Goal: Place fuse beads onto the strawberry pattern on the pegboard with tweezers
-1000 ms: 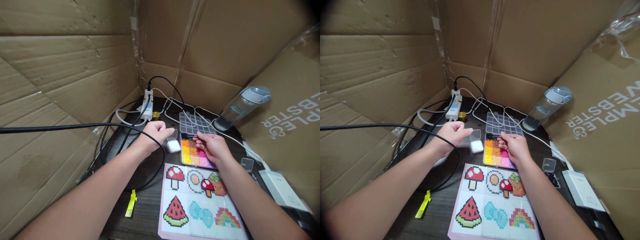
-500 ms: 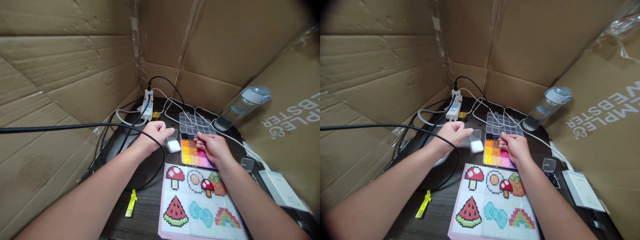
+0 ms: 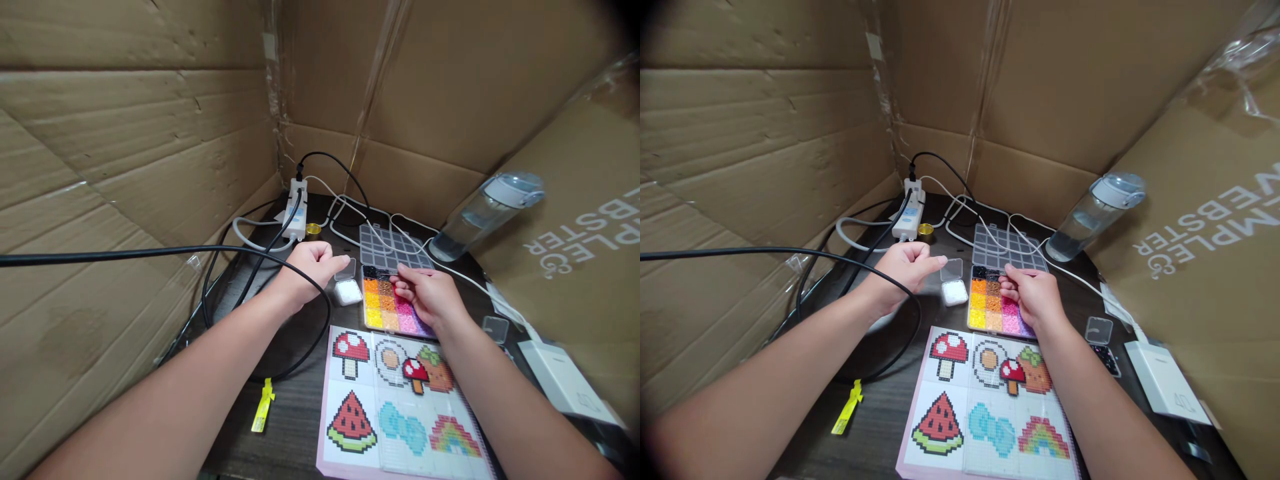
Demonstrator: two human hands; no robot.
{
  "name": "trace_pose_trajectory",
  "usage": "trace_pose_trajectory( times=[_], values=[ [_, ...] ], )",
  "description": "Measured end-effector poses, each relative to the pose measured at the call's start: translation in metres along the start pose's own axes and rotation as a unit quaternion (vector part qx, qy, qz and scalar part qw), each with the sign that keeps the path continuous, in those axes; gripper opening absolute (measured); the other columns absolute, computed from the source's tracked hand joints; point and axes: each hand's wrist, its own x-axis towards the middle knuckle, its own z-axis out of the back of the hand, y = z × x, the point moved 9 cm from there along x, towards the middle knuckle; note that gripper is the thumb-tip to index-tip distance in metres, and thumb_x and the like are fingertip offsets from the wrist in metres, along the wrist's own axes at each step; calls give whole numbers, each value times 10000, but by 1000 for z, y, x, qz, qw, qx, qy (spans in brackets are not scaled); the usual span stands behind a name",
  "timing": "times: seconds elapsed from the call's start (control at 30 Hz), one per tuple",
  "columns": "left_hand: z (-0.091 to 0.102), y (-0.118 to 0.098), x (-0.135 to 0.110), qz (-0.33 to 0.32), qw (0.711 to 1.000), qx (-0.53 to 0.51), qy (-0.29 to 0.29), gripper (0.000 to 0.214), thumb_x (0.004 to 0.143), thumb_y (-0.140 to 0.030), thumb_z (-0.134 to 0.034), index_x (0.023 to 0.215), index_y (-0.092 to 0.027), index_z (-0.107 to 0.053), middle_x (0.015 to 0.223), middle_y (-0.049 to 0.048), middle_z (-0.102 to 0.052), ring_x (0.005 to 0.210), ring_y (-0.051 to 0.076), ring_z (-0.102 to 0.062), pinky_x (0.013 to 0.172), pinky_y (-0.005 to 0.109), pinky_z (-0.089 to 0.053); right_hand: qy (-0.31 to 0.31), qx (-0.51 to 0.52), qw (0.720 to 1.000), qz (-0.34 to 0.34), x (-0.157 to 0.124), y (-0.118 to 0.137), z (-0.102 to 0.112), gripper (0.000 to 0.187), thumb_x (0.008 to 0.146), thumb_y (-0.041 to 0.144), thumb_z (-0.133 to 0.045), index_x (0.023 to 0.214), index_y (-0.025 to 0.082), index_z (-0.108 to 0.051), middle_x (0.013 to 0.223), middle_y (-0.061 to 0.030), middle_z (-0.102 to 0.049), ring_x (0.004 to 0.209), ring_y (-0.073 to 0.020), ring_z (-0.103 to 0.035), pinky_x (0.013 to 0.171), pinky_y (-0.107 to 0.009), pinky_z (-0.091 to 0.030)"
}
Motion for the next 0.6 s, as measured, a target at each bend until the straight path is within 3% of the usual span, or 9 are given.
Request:
trace_pose_trajectory(
  times=[0.27,0.43,0.6],
  values=[
    [0,-1,0,-8,1000,7,-1,480,719,-343,-685,544,-212,-257,480,-108,-209,404,30,-209,439,221,-137,16,30,999,38,1,7,0,158,812,93,-707,657,94,-679,591,-81,-690,420,-66,-566,420,-134,-544],
    [0,-1,0,-10,1000,5,4,476,729,-345,-679,549,-211,-260,479,-110,-221,402,28,-206,435,218,-147,46,43,996,70,1,14,-2,109,704,138,-797,667,92,-706,615,-80,-706,443,-73,-574,411,-145,-522],
    [2,0,0,-5,1000,10,-2,477,731,-348,-679,555,-211,-258,478,-111,-228,405,30,-206,434,213,-158,72,36,991,106,-2,25,0,213,582,215,-881,686,108,-730,631,-67,-718,458,-79,-585,423,-160,-517]
  ],
)
